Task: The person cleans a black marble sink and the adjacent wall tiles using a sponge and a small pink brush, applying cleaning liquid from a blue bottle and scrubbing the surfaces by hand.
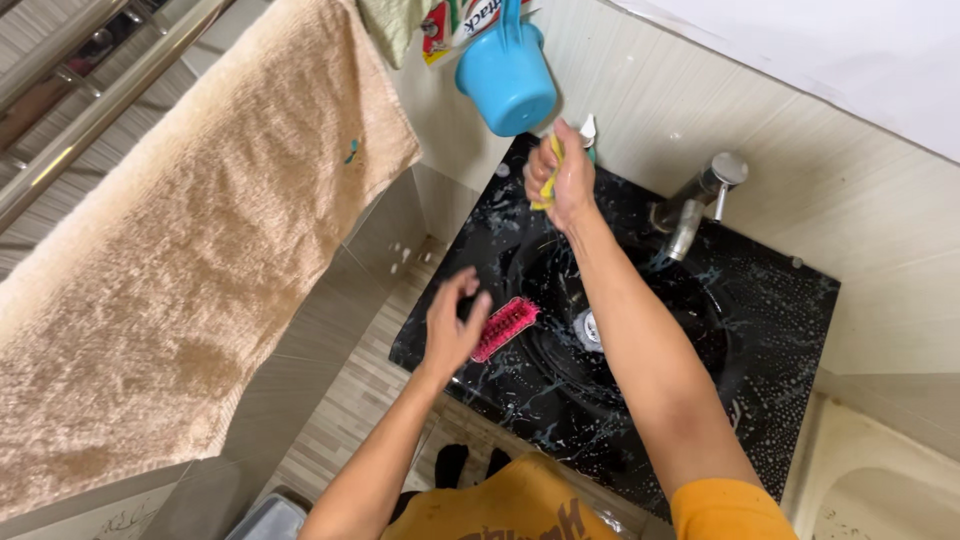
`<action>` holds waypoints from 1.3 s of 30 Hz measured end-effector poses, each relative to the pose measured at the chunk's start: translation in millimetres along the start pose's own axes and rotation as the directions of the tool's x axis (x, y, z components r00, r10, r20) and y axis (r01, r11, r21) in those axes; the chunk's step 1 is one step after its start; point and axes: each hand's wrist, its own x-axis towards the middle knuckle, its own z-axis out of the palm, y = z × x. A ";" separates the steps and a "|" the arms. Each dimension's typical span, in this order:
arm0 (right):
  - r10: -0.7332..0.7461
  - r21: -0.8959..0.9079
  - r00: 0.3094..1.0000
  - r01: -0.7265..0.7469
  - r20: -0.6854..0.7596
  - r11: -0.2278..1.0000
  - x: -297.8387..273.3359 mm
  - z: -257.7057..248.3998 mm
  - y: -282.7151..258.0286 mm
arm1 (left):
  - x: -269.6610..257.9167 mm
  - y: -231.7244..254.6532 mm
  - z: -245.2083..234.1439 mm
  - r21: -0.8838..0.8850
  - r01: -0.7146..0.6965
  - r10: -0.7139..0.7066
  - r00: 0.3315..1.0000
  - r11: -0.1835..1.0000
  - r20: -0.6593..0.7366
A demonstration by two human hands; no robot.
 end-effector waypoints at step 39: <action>0.224 0.055 0.895 -0.220 -0.385 0.974 -280.5 -40.8 88.9 | 68.3 -48.2 29.6 -0.082 0.325 -0.300 0.926 0.942 0.229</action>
